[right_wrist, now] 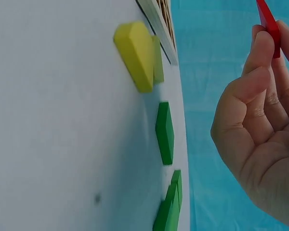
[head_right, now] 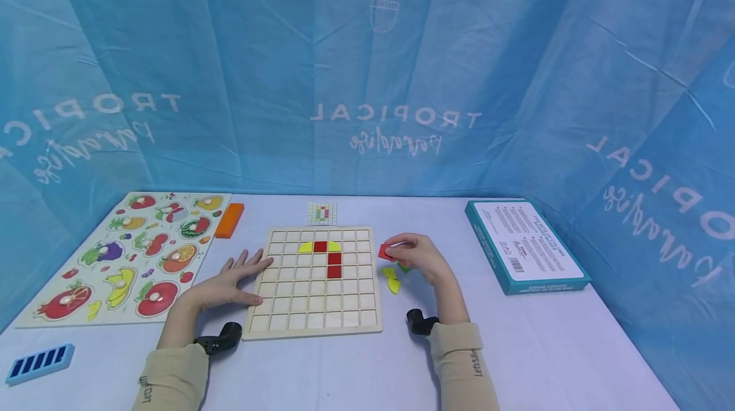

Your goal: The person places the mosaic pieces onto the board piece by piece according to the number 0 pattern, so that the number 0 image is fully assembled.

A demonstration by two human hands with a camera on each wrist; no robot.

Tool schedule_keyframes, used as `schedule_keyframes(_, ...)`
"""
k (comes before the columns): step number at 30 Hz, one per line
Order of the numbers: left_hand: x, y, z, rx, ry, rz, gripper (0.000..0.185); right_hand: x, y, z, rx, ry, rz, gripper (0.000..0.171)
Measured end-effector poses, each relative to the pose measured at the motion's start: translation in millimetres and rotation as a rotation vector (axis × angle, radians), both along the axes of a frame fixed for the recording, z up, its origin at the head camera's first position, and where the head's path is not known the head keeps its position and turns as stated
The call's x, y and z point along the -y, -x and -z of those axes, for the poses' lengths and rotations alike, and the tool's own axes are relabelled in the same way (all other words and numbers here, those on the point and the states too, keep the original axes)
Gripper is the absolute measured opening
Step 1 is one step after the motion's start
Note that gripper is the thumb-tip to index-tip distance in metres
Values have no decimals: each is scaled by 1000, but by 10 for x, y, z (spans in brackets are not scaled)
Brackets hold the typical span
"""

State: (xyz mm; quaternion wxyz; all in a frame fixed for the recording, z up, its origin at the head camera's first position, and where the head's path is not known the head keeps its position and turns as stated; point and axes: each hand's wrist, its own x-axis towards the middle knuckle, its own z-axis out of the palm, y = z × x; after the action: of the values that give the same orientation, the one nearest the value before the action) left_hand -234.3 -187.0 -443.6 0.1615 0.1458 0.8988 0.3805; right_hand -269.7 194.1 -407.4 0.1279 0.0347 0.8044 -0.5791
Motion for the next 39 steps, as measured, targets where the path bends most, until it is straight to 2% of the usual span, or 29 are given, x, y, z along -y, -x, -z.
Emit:
schedule_keyframes(8,-3,9,13,-5,6,6,90,106,20,16,-16,0,-64,34)
schedule_keyframes(17,-4,14,29,-11,4,11,90,315,31,0,4,3,-78,30)
schedule_keyframes(25,-7,15,14,-14,6,12,90,482,20,16,-20,49,-184,21)
schedule_keyframes(39,-2,2,7,-1,-4,3,90,737,-58,1,-47,-75,-309,17)
